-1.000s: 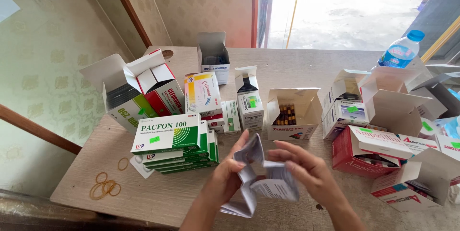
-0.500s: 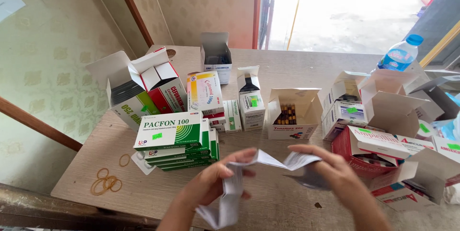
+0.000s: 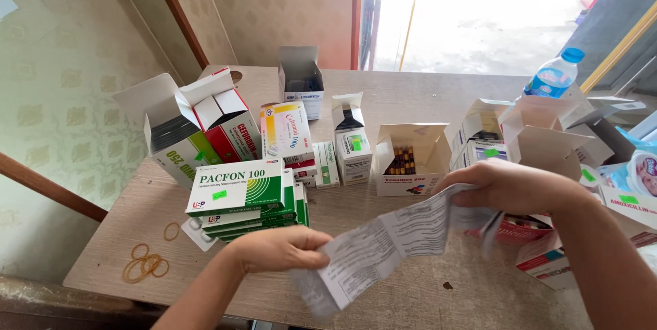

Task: Reading and folding a medical instruction leaflet and organizing pharmaceutical boxes on a table.

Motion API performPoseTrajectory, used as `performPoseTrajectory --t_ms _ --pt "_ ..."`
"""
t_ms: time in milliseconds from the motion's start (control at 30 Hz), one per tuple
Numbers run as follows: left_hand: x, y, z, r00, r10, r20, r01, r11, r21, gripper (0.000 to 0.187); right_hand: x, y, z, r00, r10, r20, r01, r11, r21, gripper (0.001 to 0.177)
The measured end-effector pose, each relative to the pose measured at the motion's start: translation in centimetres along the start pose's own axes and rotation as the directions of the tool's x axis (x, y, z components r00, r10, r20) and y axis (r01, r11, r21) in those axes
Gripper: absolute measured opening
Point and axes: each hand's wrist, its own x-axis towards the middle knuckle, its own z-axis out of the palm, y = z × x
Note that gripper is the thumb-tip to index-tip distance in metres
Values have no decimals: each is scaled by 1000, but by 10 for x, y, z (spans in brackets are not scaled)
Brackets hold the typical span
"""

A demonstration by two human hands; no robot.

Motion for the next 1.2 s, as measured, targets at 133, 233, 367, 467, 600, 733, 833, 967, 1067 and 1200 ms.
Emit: performPoseTrajectory --t_ms 133,233,367,467,600,733,833,967,1067,1200 --pt "-30 43 -2 976 128 -174 -92 975 202 36 -8 15 -11 982 184 -50 -179 979 95 37" --pt "-41 48 -5 920 80 -385 92 907 410 27 -12 33 -16 980 182 -81 -178 983 54 41" --pt "-48 69 -7 784 -11 -621 248 922 296 23 -11 65 -20 982 167 -82 -145 963 229 37" --pt "-48 71 -18 674 142 -725 204 907 368 22 -16 73 -18 983 156 -101 -127 962 242 36" --pt "-44 79 -25 609 245 -754 169 889 425 24 -15 88 -16 973 190 -131 -132 925 357 32" --pt "-43 76 -35 623 269 -734 72 915 396 21 -16 99 -11 957 241 -160 -165 908 385 33" --pt "-44 70 -45 663 277 -696 97 889 447 20 -18 106 -9 957 234 -173 -148 903 404 35" --pt "-44 74 -40 657 340 -673 93 849 520 21 -17 112 0 967 180 -183 -101 921 375 31" --pt "-40 79 -29 557 517 -650 67 752 656 17 -20 109 19 988 20 -155 33 944 328 26" --pt "-33 93 -11 369 899 -236 68 227 971 8 -31 74 44 993 -72 93 75 997 -28 34"
